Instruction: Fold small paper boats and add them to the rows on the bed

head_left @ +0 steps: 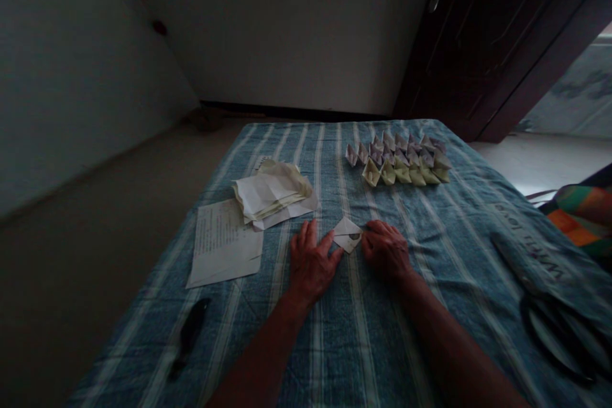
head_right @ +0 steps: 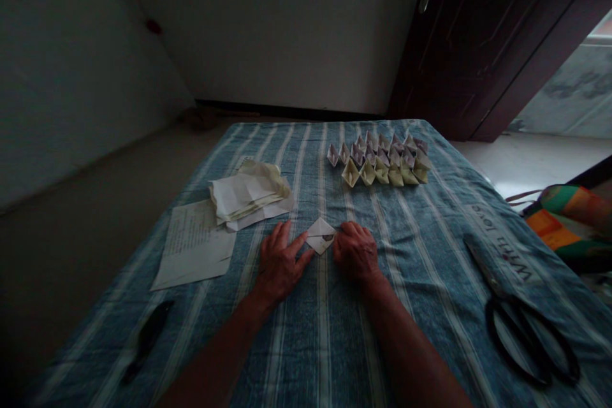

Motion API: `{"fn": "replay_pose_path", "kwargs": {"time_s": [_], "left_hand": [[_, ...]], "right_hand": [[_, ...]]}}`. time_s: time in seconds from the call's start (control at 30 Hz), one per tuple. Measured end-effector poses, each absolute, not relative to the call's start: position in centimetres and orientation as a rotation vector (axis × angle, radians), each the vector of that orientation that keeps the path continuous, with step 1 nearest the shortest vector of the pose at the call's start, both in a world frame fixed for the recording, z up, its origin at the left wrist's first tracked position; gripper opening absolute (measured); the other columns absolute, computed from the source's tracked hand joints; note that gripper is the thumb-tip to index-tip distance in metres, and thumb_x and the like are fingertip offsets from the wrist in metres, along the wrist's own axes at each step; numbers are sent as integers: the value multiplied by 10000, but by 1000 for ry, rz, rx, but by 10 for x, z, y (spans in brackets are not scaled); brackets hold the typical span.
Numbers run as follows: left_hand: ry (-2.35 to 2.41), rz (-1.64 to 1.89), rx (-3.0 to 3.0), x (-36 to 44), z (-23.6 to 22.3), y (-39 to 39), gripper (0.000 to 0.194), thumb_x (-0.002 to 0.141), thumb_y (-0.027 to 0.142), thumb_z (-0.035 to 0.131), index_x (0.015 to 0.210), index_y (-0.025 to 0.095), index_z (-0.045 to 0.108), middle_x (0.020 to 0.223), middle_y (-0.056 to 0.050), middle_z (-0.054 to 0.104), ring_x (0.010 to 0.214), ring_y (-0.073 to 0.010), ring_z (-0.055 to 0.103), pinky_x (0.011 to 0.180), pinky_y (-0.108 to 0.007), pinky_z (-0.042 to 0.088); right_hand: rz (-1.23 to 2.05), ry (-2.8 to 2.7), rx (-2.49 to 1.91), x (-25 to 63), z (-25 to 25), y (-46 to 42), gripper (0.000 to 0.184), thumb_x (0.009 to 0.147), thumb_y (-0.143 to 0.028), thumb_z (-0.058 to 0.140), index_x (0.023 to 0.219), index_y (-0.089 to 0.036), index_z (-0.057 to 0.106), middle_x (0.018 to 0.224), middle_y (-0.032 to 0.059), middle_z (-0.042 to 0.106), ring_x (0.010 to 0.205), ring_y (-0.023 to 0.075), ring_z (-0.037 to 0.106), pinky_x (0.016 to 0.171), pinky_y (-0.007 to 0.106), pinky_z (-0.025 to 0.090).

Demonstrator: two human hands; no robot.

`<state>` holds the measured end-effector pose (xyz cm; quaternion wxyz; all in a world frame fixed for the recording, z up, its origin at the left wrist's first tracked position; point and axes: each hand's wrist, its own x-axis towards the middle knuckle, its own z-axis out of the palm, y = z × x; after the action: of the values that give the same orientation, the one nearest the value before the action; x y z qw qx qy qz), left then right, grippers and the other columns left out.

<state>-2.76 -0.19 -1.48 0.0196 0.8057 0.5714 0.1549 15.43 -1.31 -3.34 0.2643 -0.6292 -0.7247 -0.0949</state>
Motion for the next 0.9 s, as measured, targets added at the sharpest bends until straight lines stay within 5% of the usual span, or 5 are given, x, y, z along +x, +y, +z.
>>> {"fn": "replay_pose_path", "kwargs": {"time_s": [0.57, 0.8, 0.9], "left_hand": [[1774, 474, 2514, -30, -16, 0, 387, 869, 416, 580, 1218, 265, 648, 1434, -140, 474, 1339, -349, 395, 1049, -528, 362], [1766, 434, 2499, -29, -13, -1, 385, 872, 399, 577, 1229, 269, 639, 1443, -142, 459, 1354, -349, 371, 1061, -528, 344], [1764, 431, 2500, -29, -12, -1, 377, 883, 393, 560, 1232, 274, 635, 1443, -132, 461, 1355, -346, 368, 1064, -531, 340]], "right_hand": [[-232, -1932, -1739, 156, -34, -12, 265, 852, -141, 525, 614, -198, 627, 896, 67, 660, 793, 186, 572, 728, 312, 407], [-195, -2124, -1508, 151, -28, -12, 248, 892, -245, 545, 1106, -214, 667, 1255, 117, 591, 1204, 283, 483, 938, 406, 414], [-143, -2218, -1468, 146, -26, -12, 270, 909, -283, 546, 1153, -239, 655, 1329, 114, 556, 1280, 303, 428, 996, 465, 380]]}}
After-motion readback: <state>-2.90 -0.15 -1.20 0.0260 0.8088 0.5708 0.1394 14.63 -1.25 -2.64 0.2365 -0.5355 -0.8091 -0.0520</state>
